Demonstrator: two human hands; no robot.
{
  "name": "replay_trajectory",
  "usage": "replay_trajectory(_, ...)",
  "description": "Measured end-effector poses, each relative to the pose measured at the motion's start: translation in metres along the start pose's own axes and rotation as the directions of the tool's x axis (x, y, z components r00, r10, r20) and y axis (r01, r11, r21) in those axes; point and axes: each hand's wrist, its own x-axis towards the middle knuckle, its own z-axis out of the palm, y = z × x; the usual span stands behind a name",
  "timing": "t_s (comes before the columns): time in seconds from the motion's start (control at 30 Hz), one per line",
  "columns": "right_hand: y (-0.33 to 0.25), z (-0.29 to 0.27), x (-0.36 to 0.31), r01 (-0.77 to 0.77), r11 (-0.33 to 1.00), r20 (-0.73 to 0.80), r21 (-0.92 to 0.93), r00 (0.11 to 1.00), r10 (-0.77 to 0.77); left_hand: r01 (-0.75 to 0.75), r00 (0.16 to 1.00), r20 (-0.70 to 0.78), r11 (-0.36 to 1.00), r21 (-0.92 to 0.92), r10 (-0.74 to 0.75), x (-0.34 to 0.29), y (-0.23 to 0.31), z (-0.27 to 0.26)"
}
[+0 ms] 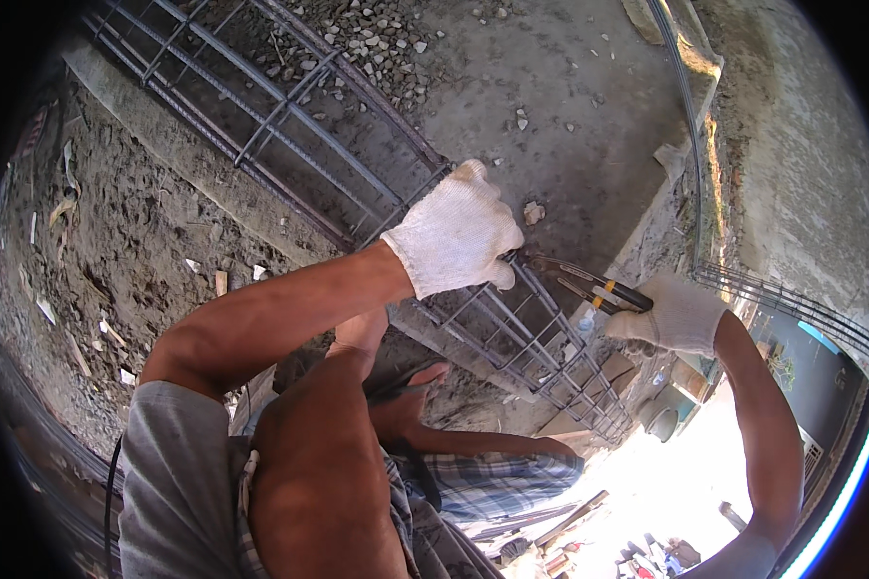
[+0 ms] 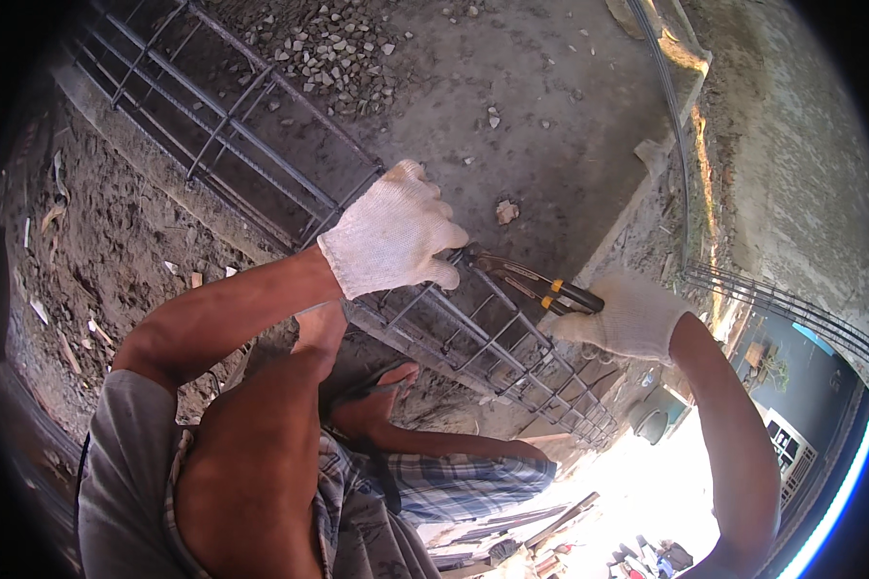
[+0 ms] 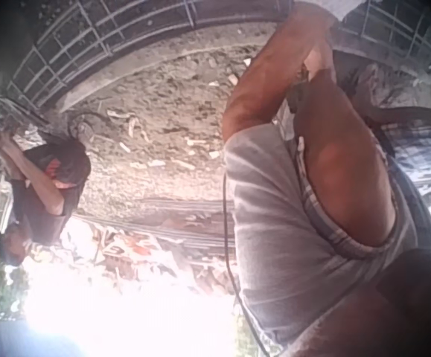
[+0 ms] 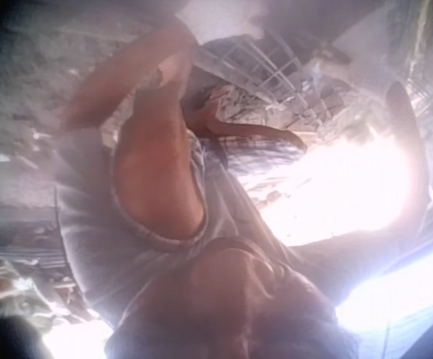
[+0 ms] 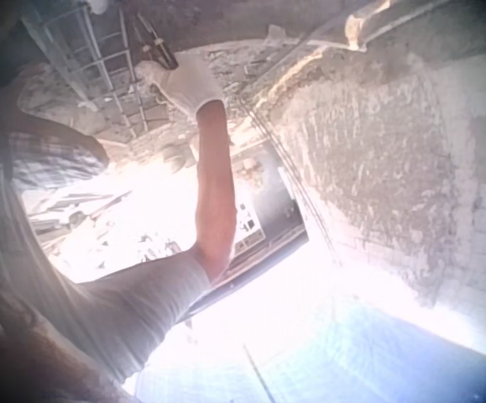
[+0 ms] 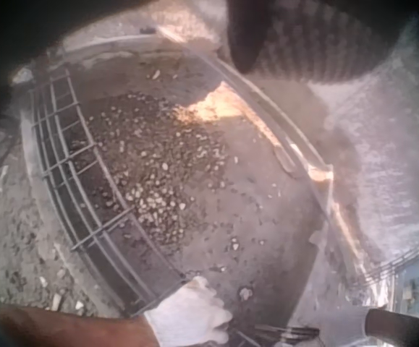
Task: The person sits on the ground at a construction site and assembles a rebar cage. They use pliers to twist wire ties around the intersections of the steel bars, securing the grid structure.
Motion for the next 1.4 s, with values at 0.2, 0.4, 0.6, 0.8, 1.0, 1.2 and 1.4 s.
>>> replay_trajectory(0.2,0.021,0.032,0.002,0.207,0.920,-0.467,-0.332,0.812,-0.351,-0.010,0.999,-0.052,0.999,-0.031,0.008,0.000,-0.003,0.003)
replay_trajectory(0.4,0.038,0.030,0.018,0.121,0.529,-0.461,-0.840,0.356,-0.813,-0.009,0.999,-0.031,0.999,-0.037,0.008,0.001,-0.001,0.001)
replay_trajectory(0.6,0.044,0.020,0.027,0.050,0.583,-0.502,-0.811,0.450,-0.738,0.012,1.000,-0.014,0.998,-0.062,-0.013,0.003,-0.001,-0.002)
replay_trajectory(0.8,0.035,0.012,0.015,0.012,0.852,0.109,0.523,0.991,-0.081,-0.032,0.993,-0.116,0.999,-0.016,0.030,0.002,-0.002,0.006)
replay_trajectory(1.0,0.035,0.074,0.000,0.118,0.882,-0.059,0.455,0.993,-0.102,0.054,0.998,0.017,0.998,0.009,-0.054,0.005,0.012,-0.012)
replay_trajectory(1.2,0.045,0.146,0.008,0.209,0.332,-0.122,0.920,0.957,-0.263,-0.229,0.973,0.020,0.960,0.162,0.228,0.001,0.077,-0.016)
replay_trajectory(1.4,0.042,0.211,0.013,0.108,-0.256,-0.204,0.961,0.900,-0.386,-0.314,0.948,0.080,0.945,0.094,0.307,0.003,0.066,0.020)
